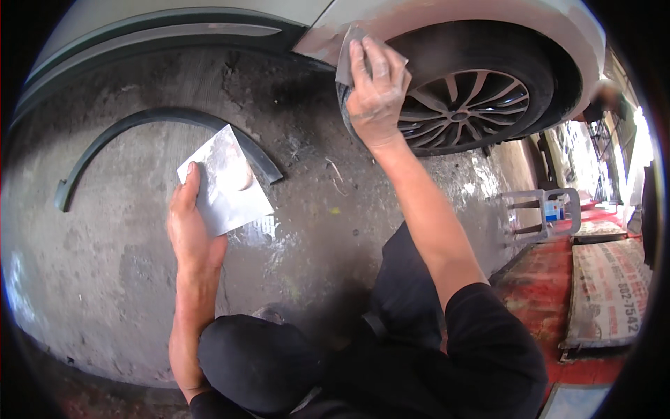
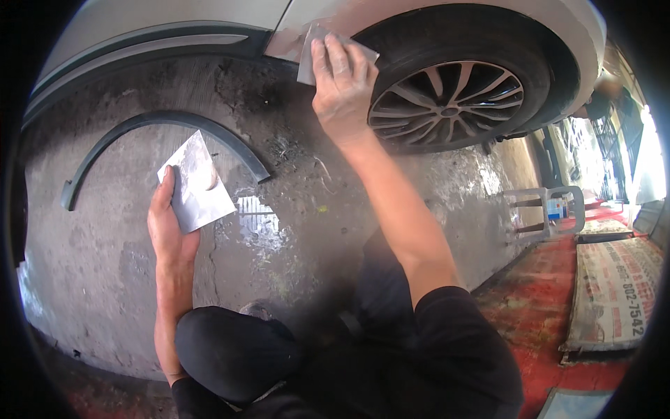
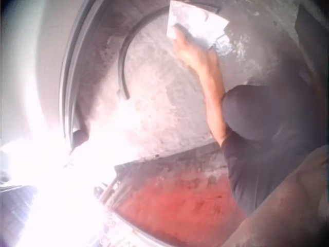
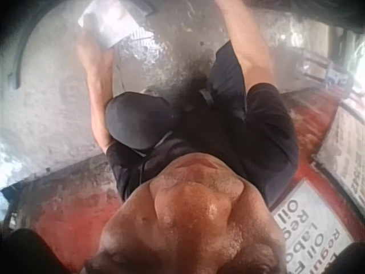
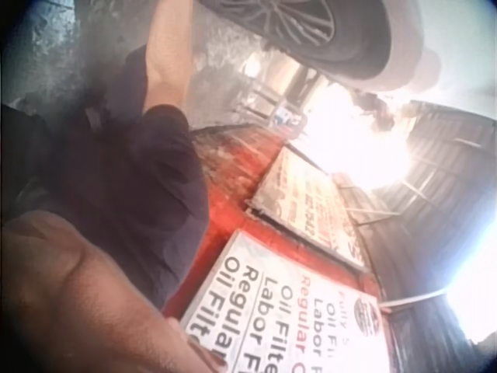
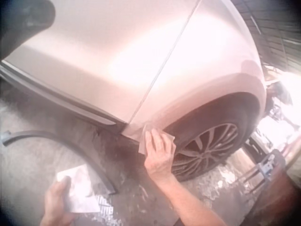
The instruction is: The person kneels beside a white car and uses a sanding block to smooth the wheel arch area. They repeatedly rub the surface, occasionally pause to inspect the sandpaper, and continue sanding the same region.
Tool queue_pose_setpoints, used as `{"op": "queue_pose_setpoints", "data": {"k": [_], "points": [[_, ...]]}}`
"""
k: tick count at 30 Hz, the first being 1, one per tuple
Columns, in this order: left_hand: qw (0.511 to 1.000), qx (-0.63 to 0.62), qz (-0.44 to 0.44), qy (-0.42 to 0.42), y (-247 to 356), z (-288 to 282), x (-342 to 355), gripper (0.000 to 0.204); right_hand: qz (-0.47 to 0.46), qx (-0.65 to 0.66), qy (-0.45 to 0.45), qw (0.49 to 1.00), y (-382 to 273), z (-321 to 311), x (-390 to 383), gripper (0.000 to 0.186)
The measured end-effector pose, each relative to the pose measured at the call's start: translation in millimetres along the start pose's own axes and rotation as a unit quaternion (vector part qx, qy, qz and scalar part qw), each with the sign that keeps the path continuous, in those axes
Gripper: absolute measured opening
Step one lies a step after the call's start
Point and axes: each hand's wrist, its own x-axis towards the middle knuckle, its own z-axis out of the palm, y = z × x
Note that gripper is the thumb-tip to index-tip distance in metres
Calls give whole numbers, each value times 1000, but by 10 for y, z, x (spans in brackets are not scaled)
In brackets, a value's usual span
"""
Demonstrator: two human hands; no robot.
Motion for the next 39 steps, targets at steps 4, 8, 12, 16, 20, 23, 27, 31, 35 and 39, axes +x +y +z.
{"op": "queue_pose_setpoints", "data": {"k": [4, 8, 12, 16, 20, 23, 27, 31, 35, 39], "points": [[1000, -13, 8, 15, 83, 63, -54, 33, -1, 83, -81, 993, -36, -68, -135, 45], [1000, -17, 17, 9, 63, 9, -15, 34, 1, 8, -38, 999, 277, -349, 38, 48], [1000, -14, 5, 13, 24, -15, 8, 33, 14, -4, 33, 999, 376, -349, 453, 51], [1000, -18, 9, -1, 24, -36, 2, 32, -6, -37, 31, 999, 207, -63, 181, 42], [1000, -20, 18, -1, 28, -50, -15, 32, -1, -29, -43, 999, -70, 79, -135, 45], [999, -39, 18, -19, 67, -45, -40, 32, 13, 80, -90, 993, -177, 82, -359, 45], [998, -53, 37, -18, 138, -48, -55, 33, 12, 66, -78, 995, -146, -139, -206, 43], [998, -51, 23, -11, 99, -39, -41, 33, 12, 29, 8, 999, 73, -253, 281, 43], [999, -50, 10, -11, 55, -38, -16, 33, -1, -3, 21, 1000, -11, -50, 243, 40], [999, -33, 5, -5, 74, -58, -25, 33, -11, -19, 22, 1000, -151, 198, -15, 39]]}}
